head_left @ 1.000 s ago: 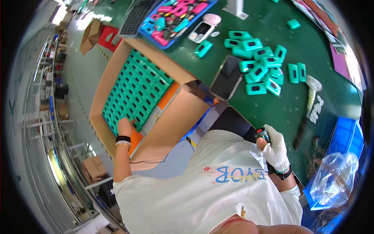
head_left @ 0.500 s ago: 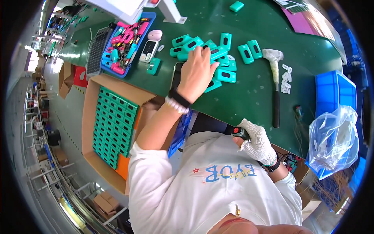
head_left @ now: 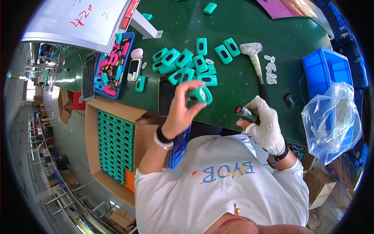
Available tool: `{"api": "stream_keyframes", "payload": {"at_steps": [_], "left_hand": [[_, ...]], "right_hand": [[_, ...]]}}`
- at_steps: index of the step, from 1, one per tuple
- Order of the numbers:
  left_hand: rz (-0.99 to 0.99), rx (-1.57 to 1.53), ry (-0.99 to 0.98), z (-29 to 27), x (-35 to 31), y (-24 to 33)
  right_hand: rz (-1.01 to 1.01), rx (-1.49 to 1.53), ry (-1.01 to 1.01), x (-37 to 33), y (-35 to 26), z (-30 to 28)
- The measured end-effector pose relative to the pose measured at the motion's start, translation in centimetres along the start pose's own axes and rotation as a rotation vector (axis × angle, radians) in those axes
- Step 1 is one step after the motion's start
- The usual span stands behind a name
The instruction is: The person picks up a green case, inserts a black component into it by hand, and places the assembled unit into a cardboard box, repeating this process for several units.
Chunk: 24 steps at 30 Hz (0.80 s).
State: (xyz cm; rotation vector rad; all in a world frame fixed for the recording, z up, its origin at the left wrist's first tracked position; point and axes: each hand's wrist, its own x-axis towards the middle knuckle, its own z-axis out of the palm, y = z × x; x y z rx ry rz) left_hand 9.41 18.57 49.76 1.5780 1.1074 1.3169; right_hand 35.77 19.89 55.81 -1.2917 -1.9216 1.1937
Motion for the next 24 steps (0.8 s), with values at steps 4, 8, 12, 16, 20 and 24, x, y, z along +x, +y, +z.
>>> {"api": "stream_keyframes", "payload": {"at_steps": [4, 8, 12, 16, 20, 24], "left_hand": [[0.035, 0.07, 0.029, 1.0, -4.4, 1.0], [0.171, 0.277, -0.058, 0.4, -5.8, 3.0], [0.228, 0.481, -0.246, -0.8, -7.1, 5.1], [0.225, 0.42, -0.182, -0.1, -8.8, 5.6], [0.169, 0.398, -0.138, 0.1, -9.7, 5.1], [-0.024, 0.283, -0.125, -0.8, -9.8, 6.0]], "right_hand": [[-0.295, 0.006, -0.068, 0.8, -2.0, 0.5], [-0.236, -0.214, -0.327, 1.4, -3.4, 1.5], [-0.154, -0.246, -0.536, 1.1, -3.3, 2.0], [-0.139, 0.029, -0.572, -0.3, -2.0, 4.3], [-0.04, 0.06, -0.564, -0.4, -2.1, 5.0], [0.095, 0.294, -0.716, 1.2, -1.7, 5.0]]}}
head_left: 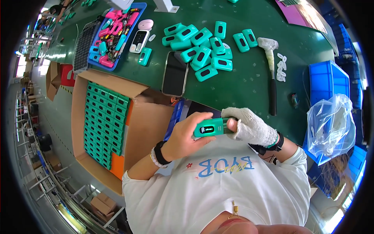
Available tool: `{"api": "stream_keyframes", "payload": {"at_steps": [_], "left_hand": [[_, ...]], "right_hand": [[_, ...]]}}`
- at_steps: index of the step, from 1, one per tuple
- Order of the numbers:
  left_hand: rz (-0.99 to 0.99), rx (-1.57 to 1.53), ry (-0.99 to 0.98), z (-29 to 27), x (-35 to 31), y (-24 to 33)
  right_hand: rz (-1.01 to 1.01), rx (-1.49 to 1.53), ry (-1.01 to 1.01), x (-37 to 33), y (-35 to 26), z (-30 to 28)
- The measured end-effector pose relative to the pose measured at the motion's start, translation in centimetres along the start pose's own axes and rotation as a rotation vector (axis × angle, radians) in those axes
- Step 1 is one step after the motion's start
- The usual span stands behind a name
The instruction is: The person picks up a green case, inserts a black component into it by hand, and places the assembled unit into a cardboard box, repeating this process for several units.
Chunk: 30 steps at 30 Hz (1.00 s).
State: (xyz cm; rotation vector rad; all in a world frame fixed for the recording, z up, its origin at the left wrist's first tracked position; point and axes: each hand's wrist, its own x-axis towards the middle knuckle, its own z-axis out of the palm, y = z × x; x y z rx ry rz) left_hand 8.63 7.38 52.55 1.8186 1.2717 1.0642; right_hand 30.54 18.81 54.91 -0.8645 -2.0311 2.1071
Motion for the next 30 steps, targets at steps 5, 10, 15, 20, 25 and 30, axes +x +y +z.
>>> {"api": "stream_keyframes", "payload": {"at_steps": [5, 10, 15, 20, 25, 30], "left_hand": [[-0.27, -0.37, 0.135, -0.2, -1.1, 0.0], [-0.329, -0.59, 0.313, 0.6, -2.6, 0.2], [-0.518, -0.742, 0.897, -3.9, -8.4, -0.3], [-0.638, -0.374, 1.281, -16.6, -19.3, -2.7], [-1.325, 0.04, 0.918, -21.4, -36.4, -6.4], [-1.492, -0.032, 0.908, -18.8, -41.5, -11.2]], "right_hand": [[0.018, -0.044, -0.036, 1.4, 0.2, 0.9], [-0.194, -0.209, -0.034, 2.0, 0.7, 3.0], [-0.185, -0.385, -0.062, 1.0, 0.6, 2.6], [-0.1, -0.291, 0.194, 0.1, 4.0, 1.1], [-0.212, -0.46, 0.152, 0.8, 5.6, 0.9], [-0.354, -0.503, 0.153, 1.1, 4.9, 1.4]]}}
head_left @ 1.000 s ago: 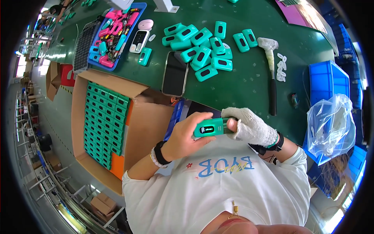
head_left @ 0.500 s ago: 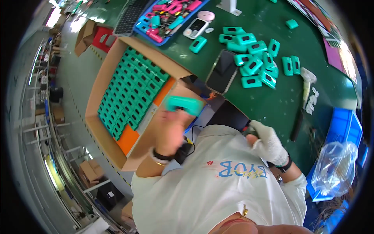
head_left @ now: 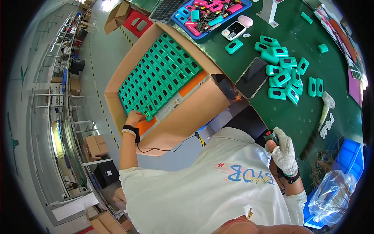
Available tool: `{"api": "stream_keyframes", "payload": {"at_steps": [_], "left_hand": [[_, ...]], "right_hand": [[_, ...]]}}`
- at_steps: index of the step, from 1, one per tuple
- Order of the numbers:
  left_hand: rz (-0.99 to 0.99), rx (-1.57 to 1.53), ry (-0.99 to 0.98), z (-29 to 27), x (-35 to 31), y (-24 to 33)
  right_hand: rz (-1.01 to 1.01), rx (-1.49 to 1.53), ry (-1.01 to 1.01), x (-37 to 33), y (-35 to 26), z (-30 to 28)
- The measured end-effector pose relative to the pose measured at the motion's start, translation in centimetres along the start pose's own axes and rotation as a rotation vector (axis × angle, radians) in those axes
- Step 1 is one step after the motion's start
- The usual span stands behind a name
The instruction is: The person picks up a green case, inserts a black component into it by hand, and places the assembled unit into a cardboard box, repeating this process for several units.
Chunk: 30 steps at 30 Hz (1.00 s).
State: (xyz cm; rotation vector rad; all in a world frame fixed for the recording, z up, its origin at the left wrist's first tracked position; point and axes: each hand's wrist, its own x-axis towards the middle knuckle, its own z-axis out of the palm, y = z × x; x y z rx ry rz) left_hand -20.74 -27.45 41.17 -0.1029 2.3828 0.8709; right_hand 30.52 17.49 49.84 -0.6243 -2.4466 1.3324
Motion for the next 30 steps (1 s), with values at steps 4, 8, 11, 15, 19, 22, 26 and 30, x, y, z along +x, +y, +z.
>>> {"api": "stream_keyframes", "payload": {"at_steps": [4, 8, 11, 15, 19, 22, 26, 30], "left_hand": [[0.092, 0.084, 0.106, 1.2, 1.5, 0.7], [0.284, 0.747, 0.311, 2.8, -0.9, 7.0], [0.832, 0.707, 0.436, 11.4, -10.4, 17.7], [1.383, 0.427, -0.004, 25.0, -20.4, 27.0], [1.57, 0.356, -0.103, 36.0, -22.3, 31.6], [1.482, 0.481, -0.066, 40.3, -21.5, 33.8], [1.489, 0.54, -0.059, 41.6, -21.1, 34.7], [1.556, 0.117, -0.335, 40.2, -22.3, 34.1]], "right_hand": [[0.152, 0.1, 0.0, -0.3, -0.4, -0.6], [0.229, 0.165, -0.041, -0.7, -0.6, -1.6], [0.208, 0.172, 0.046, -1.0, -1.6, -1.7], [0.226, 0.181, 0.023, -0.7, -2.7, -2.1], [0.253, 0.135, 0.031, -1.6, -3.1, -2.8], [0.316, 0.161, 0.062, -3.3, -2.5, -3.0], [0.366, 0.159, 0.179, -4.5, -2.6, -3.8], [0.345, 0.044, 0.311, -4.0, -3.0, -5.3]]}}
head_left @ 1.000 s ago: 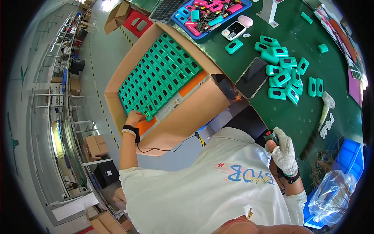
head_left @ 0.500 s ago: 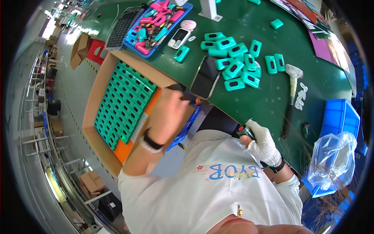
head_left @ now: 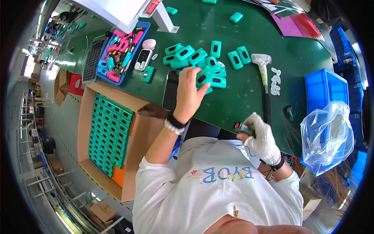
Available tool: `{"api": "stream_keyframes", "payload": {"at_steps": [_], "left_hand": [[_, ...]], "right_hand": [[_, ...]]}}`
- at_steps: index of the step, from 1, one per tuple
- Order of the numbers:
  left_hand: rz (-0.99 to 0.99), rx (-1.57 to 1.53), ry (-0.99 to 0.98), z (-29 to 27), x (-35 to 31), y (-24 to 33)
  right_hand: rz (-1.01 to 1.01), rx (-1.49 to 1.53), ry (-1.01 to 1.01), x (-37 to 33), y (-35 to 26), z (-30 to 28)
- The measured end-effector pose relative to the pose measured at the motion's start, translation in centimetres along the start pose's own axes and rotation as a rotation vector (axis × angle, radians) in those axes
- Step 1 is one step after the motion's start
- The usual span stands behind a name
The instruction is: The person picks up a green case, inserts a black component into it by hand, and places the assembled unit into a cardboard box, repeating this process for several units.
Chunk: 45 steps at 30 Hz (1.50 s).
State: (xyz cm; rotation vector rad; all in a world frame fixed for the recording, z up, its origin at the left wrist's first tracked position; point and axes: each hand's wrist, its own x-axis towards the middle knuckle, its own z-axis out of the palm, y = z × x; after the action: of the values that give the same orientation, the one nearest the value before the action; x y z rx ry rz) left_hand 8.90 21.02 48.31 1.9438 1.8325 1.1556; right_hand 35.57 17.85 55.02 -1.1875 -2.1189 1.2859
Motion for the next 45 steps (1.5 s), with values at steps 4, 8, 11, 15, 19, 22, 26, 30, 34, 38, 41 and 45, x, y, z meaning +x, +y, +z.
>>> {"api": "stream_keyframes", "payload": {"at_steps": [4, 8, 11, 15, 19, 22, 26, 30, 34, 38, 41, 45], "left_hand": [[-0.139, -0.6, -0.071, -0.9, -5.5, 2.8], [0.107, -0.52, -0.109, -2.1, -8.9, 3.2], [0.2, -0.4, -0.186, -4.0, -9.6, 2.9], [0.224, -0.332, -0.313, -6.0, -11.1, 4.1], [0.288, -0.32, -0.403, -6.6, -12.0, 4.8], [0.302, -0.33, -0.393, -6.8, -12.2, 5.5], [0.211, -0.365, -0.333, -6.2, -12.9, 5.6], [0.067, -0.404, -0.381, -6.5, -12.5, 5.2], [-0.139, -0.506, -0.438, -7.4, -11.7, 5.5], [-0.254, -0.67, -0.317, -7.5, -11.9, 5.7], [-0.347, -0.854, -0.234, -7.4, -12.3, 5.9], [-0.181, -0.662, -0.186, -8.1, -12.5, 6.1]], "right_hand": [[-0.172, -0.072, 0.101, 2.3, -1.8, -1.0], [-0.223, -0.144, -0.028, 3.6, -3.6, -0.2], [-0.175, -0.205, -0.184, 3.8, -4.4, -0.5], [-0.087, -0.304, -0.417, 3.2, -4.8, -0.5], [-0.025, -0.315, -0.611, 2.9, -5.1, -0.4], [-0.019, -0.236, -0.678, 2.3, -5.1, 0.1], [-0.057, -0.077, -0.57, 1.9, -3.2, 2.0], [0.032, 0.072, -0.602, 2.7, -2.0, 2.7], [0.095, 0.314, -0.62, 3.4, -0.7, 2.9], [-0.003, 0.228, -0.651, 3.8, -1.7, 3.1], [-0.23, 0.274, -0.452, 3.0, -0.9, 5.4], [-0.107, 0.288, -0.548, 3.0, -1.6, 5.9]]}}
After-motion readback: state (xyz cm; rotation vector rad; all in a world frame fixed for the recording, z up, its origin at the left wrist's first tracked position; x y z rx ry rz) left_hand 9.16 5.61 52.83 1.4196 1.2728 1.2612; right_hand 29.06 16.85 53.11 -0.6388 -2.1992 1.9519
